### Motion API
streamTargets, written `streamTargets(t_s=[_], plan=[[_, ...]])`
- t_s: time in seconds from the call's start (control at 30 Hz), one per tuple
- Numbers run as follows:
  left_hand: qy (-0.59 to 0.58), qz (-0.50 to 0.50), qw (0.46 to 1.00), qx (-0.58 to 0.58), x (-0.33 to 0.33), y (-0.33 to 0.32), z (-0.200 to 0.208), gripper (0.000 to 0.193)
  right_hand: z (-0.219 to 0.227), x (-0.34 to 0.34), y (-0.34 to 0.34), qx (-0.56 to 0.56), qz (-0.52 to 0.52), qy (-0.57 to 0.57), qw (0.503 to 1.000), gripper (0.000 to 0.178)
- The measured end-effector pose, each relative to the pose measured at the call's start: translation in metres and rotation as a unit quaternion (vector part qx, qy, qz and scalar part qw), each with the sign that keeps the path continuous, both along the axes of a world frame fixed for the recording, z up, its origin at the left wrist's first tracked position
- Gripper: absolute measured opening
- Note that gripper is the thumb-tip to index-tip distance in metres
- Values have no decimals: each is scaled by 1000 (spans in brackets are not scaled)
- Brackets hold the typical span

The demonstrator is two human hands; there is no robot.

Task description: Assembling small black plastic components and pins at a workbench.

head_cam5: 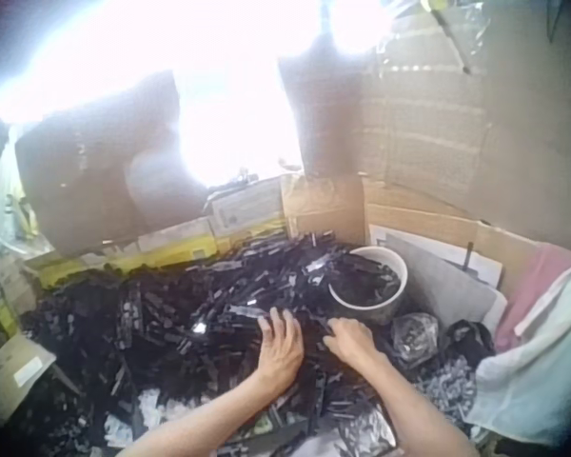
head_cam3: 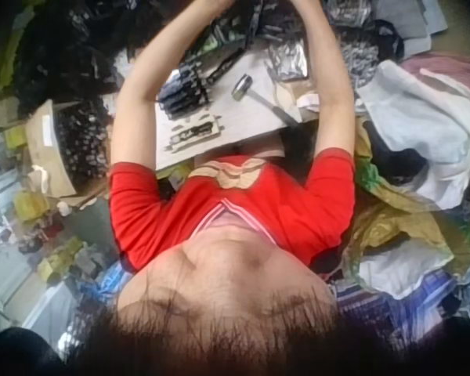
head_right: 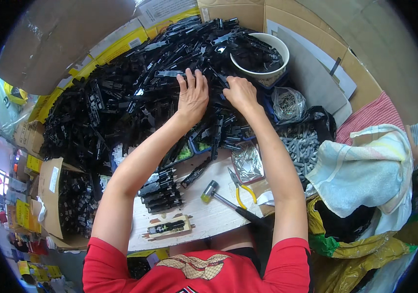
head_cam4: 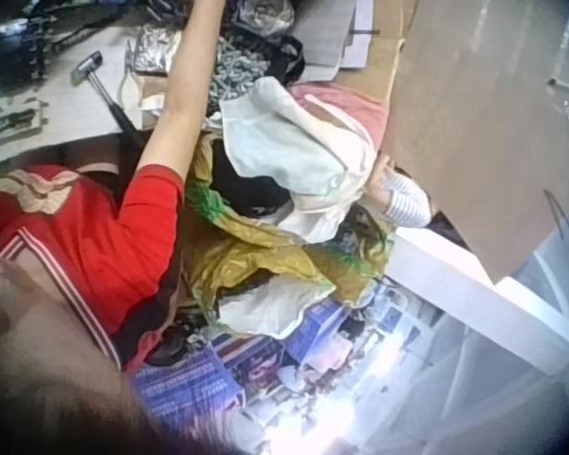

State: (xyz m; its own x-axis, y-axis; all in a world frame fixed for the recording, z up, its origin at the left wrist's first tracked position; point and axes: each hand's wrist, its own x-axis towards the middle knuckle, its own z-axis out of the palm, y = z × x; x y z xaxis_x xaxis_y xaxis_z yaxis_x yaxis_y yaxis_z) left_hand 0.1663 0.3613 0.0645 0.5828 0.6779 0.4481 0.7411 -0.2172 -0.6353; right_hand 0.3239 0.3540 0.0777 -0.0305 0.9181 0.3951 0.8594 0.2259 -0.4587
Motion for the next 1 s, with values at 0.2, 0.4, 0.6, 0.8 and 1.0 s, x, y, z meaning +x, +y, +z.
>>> streamTargets(t_s=[0.2,0.4,0.6,0.8,1.0], plan=[[-36,46,998,-27,3,19,0,42,1,17,1,-41,11,-24,999,23],[-164,-48,982,-80,-2,29,17,29,-2,34,-4,-35,-6,-64,997,23],[-198,-79,973,-90,-14,38,17,26,11,33,-11,2,34,-39,999,18],[-187,-113,973,-69,-16,38,13,30,13,12,3,50,42,-172,983,12],[-168,-120,975,-84,-19,36,13,36,8,-8,26,78,26,-242,967,12]])
